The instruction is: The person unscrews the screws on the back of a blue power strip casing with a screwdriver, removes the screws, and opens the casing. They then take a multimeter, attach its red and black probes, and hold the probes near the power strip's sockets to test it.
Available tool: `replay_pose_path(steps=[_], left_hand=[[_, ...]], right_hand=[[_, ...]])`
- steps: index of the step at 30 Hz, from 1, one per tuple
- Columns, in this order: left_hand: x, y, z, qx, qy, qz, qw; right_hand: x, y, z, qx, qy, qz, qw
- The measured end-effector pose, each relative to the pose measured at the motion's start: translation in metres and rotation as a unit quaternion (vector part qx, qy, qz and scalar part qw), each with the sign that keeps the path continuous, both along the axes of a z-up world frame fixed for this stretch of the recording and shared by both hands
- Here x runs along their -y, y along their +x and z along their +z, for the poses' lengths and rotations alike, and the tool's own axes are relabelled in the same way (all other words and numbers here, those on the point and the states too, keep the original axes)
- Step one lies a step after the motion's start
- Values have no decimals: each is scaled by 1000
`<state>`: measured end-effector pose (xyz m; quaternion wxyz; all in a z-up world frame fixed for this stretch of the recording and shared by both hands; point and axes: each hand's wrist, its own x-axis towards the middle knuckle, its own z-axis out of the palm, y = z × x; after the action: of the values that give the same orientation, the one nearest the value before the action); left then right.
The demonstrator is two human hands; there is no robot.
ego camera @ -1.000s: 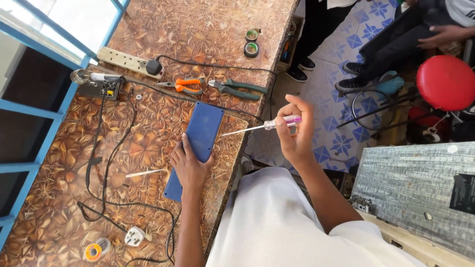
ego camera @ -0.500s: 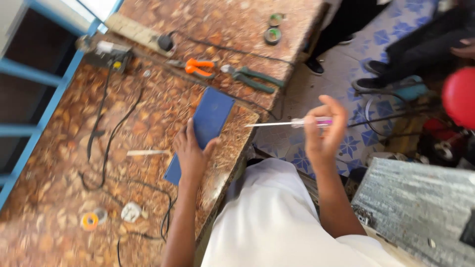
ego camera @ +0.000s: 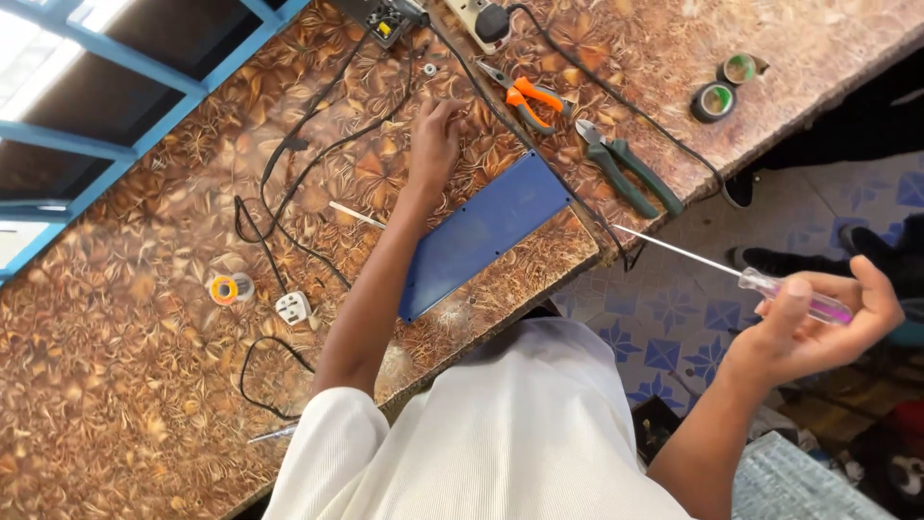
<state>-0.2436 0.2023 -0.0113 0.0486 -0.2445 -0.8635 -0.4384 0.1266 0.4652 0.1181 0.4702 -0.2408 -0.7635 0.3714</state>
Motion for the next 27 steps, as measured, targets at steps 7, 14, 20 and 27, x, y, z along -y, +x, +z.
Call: replay_pose_path(steps=[7, 14, 20, 27], left_hand=[[-5, -14, -9, 10, -23, -4, 1000], [-7, 13, 37, 86, 76, -47, 992], [-10, 88, 74, 332, 368, -131, 858], [-1, 124, 71, 374, 517, -165, 752]], right_hand=[[-13, -12, -13, 9, -4, 27, 1000], [-6, -42, 7, -40, -29, 109, 993], [21, -73, 29, -90, -31, 203, 975], [35, -86, 26, -123, -98, 235, 959]])
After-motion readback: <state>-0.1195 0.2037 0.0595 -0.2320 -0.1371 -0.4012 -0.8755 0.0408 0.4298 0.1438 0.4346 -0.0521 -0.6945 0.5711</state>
